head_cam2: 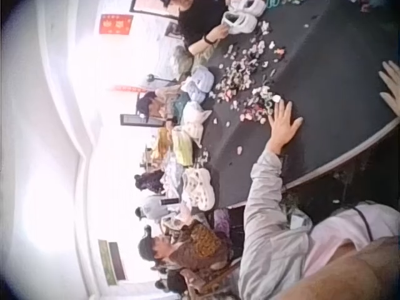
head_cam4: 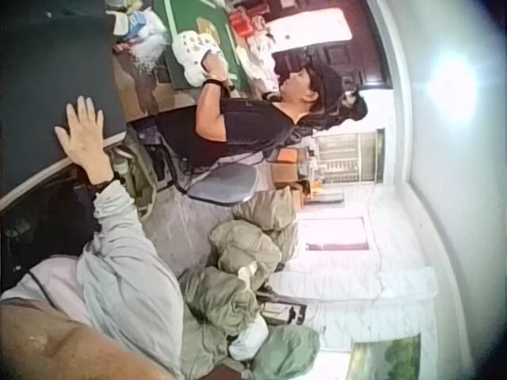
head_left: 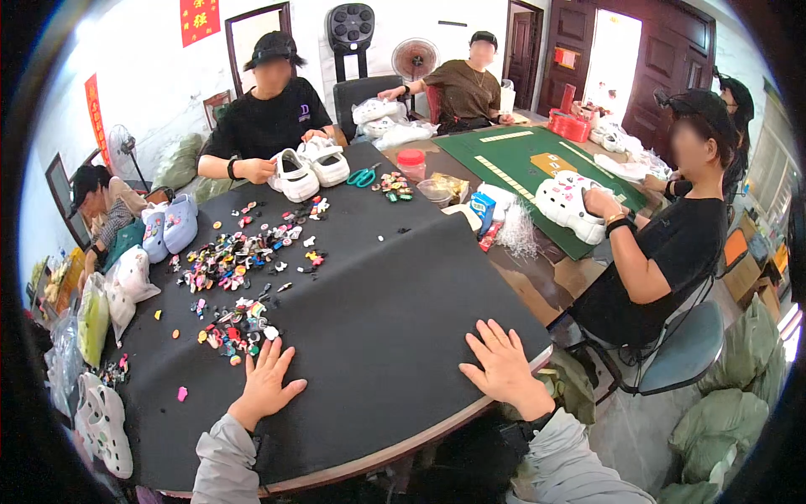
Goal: Decorate white clogs with various plastic charms and pack them into plastic bags.
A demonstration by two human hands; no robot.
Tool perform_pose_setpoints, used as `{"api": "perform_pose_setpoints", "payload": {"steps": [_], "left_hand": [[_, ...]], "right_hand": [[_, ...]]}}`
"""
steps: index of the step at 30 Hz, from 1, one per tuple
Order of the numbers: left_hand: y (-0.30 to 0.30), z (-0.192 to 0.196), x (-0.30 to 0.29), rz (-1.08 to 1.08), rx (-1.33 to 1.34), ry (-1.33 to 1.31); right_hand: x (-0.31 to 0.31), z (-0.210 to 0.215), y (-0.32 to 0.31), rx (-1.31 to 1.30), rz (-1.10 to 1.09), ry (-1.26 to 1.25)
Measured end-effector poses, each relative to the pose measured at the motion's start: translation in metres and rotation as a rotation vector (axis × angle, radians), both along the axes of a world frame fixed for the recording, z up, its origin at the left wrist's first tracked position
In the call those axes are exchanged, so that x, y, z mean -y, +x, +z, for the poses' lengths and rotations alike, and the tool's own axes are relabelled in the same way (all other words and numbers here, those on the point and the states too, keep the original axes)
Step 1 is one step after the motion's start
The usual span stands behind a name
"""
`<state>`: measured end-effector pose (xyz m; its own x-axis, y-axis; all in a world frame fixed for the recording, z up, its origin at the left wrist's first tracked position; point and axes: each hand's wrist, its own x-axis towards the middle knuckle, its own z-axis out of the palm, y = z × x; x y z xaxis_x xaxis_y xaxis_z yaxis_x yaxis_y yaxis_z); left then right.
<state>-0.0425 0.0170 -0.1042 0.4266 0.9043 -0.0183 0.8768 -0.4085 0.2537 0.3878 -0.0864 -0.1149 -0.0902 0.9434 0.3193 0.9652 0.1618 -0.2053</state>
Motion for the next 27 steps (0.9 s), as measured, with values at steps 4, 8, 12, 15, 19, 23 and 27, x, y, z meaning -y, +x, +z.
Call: {"api": "perform_pose_setpoints", "payload": {"steps": [4,8,12,15,19,23,27], "left_hand": [[-0.003,-0.008,0.001,-0.028,-0.013,0.052],[0.001,-0.013,-0.003,-0.052,0.001,0.118],[0.002,-0.013,0.002,-0.078,0.02,0.168],[0.0,-0.016,0.014,-0.09,0.03,0.179],[-0.002,-0.019,0.016,-0.114,0.063,0.189],[-0.005,-0.019,0.02,-0.124,0.077,0.177],[0.004,-0.011,0.022,-0.142,0.106,0.13]], "right_hand": [[-0.001,0.0,-0.002,0.007,-0.002,0.011],[-0.005,-0.006,0.001,0.052,-0.055,-0.014],[-0.002,0.001,0.001,0.076,-0.091,-0.111],[0.017,0.004,-0.003,0.079,-0.104,-0.185],[0.025,0.004,-0.008,0.047,-0.169,-0.241],[0.024,0.006,-0.015,-0.019,-0.221,-0.265],[0.005,-0.008,0.003,-0.167,-0.243,0.015]]}}
